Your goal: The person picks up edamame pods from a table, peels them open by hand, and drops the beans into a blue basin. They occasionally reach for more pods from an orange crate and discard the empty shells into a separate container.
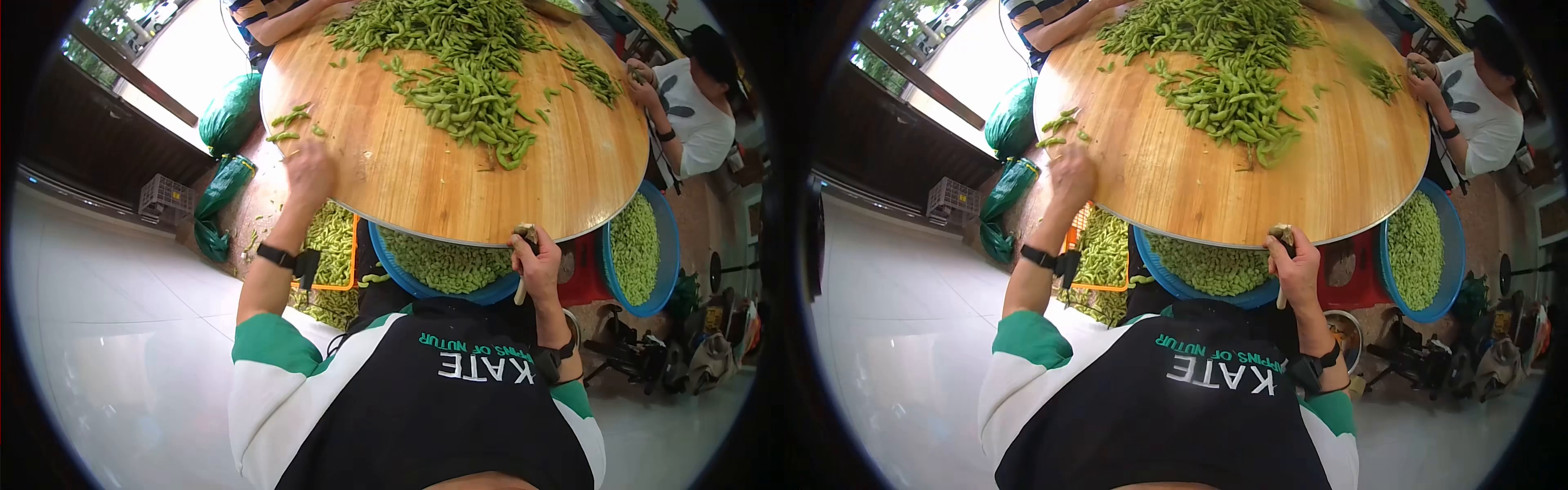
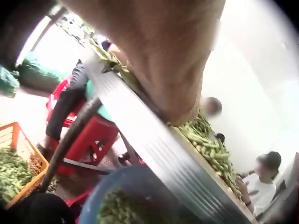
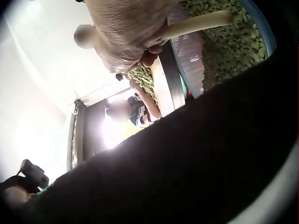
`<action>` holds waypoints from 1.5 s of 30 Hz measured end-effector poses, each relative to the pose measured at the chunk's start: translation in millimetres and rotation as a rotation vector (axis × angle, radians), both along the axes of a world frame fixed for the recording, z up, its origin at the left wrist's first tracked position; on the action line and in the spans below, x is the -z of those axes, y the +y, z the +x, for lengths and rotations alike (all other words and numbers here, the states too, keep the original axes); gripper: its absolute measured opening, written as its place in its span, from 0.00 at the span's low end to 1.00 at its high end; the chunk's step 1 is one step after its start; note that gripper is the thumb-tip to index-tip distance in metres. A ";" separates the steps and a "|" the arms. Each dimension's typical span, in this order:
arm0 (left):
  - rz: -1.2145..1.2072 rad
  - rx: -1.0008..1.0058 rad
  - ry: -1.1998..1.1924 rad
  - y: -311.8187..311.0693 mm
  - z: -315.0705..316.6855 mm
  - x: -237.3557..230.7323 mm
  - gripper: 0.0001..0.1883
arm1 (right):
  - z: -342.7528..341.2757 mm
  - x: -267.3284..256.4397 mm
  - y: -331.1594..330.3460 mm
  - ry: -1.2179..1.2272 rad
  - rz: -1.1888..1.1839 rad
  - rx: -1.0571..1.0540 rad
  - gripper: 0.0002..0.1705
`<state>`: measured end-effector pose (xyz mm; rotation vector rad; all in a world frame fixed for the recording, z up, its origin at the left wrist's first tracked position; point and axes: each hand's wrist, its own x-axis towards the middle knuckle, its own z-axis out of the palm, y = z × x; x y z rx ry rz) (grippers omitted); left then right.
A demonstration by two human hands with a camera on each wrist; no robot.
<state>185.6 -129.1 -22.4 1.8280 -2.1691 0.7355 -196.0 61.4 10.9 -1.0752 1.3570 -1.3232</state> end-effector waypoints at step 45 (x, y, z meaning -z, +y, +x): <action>0.479 0.544 0.422 -5.1 -252.2 -40.8 0.14 | -11.0 14.2 -10.1 -0.257 0.022 0.002 0.06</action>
